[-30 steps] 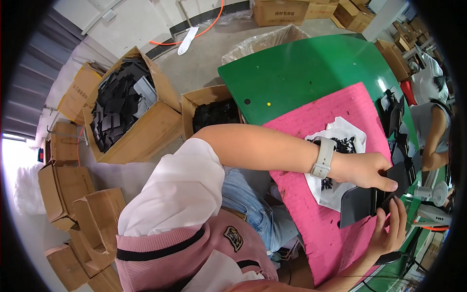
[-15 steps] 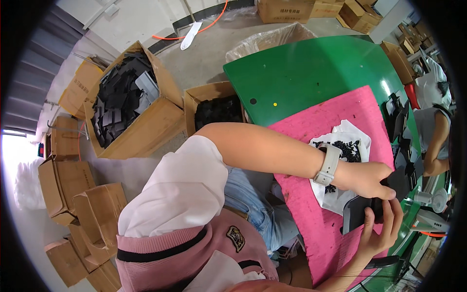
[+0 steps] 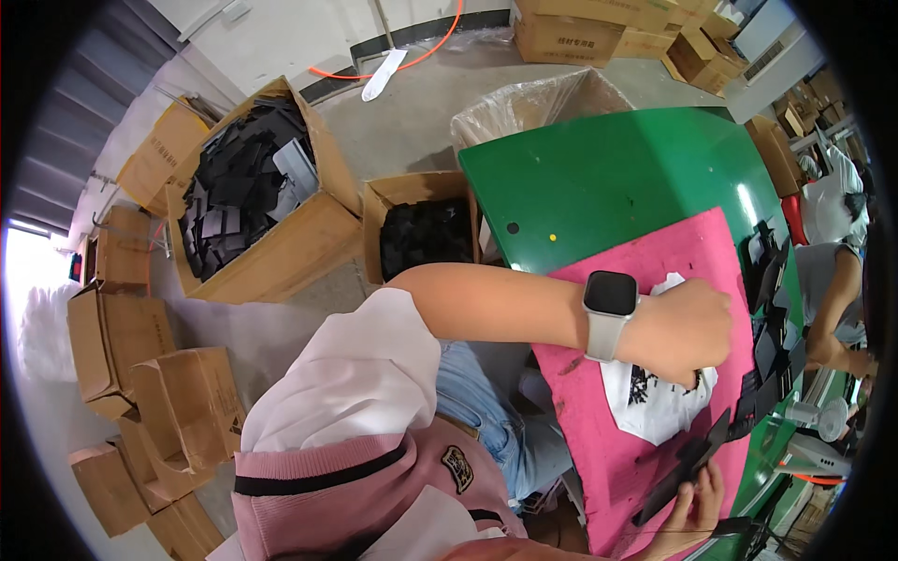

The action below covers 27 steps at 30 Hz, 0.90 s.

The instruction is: Assembling small black plastic components using an electric screwdriver in a factory setting.

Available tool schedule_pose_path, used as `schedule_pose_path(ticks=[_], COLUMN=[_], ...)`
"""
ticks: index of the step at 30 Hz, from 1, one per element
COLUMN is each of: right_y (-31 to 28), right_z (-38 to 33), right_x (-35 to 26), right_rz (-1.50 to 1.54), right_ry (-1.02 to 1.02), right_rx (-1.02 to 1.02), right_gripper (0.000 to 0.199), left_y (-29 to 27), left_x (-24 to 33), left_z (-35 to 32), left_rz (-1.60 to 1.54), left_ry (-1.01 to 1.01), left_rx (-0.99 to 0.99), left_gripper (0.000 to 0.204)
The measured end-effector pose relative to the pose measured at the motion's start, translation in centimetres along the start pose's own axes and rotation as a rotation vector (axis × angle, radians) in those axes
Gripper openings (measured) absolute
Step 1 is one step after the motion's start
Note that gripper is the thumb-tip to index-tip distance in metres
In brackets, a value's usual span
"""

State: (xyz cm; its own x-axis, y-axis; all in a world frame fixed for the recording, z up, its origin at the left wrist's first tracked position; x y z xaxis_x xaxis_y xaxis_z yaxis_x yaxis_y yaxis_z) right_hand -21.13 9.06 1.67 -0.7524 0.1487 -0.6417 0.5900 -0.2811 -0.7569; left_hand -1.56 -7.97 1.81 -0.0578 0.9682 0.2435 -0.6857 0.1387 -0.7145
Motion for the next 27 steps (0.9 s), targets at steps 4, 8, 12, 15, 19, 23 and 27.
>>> schedule_pose_path(ticks=[4,8,12,15,19,23,27], right_y=[1.5,2.2,2.2,1.7,-5.2,-9.5,-9.5], right_z=[-1.8,-1.9,-1.7,-1.5,-3.2,-4.6,-2.9], right_x=[-2.1,0.0,-0.4,0.4,5.7,7.0,12.3], right_rz=[0.016,-0.069,-0.077,-0.106,-0.119,-0.722,-0.937], right_ry=[0.062,0.144,0.077,0.033,0.382,0.235,0.99], right_rx=[-0.028,-0.033,0.004,-0.033,0.329,0.713,0.545], right_gripper=[0.024,0.027,0.027,0.026,0.026,0.027,0.057], left_y=[1.7,1.4,1.4,0.9,1.3,2.3,-0.3], left_x=[-0.8,-0.2,-0.2,-0.2,0.0,0.0,-1.0], left_z=[-1.3,-1.6,-1.6,-1.3,-0.9,-0.4,-1.2], left_rz=[0.051,0.076,0.088,0.074,0.0,0.094,-0.134], left_ry=[-0.01,-0.018,-0.023,-0.005,0.011,0.073,-0.123], left_rx=[-0.014,-0.036,-0.033,0.065,0.093,-0.02,0.017], left_gripper=[0.012,0.008,0.008,0.007,0.007,0.008,0.017])
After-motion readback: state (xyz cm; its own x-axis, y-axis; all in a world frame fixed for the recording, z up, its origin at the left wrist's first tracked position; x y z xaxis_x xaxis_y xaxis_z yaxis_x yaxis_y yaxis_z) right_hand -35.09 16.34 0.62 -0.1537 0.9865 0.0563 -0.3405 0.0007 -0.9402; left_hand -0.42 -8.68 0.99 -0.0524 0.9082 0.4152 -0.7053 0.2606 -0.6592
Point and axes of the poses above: each hand's wrist, its own z-axis towards the middle knuckle, its own y-axis out of the palm, x = y × z, the point moved 7 cm from there along z, towards the middle knuckle, and after that the axes turned 14 degrees about y, right-handed, at the moved point
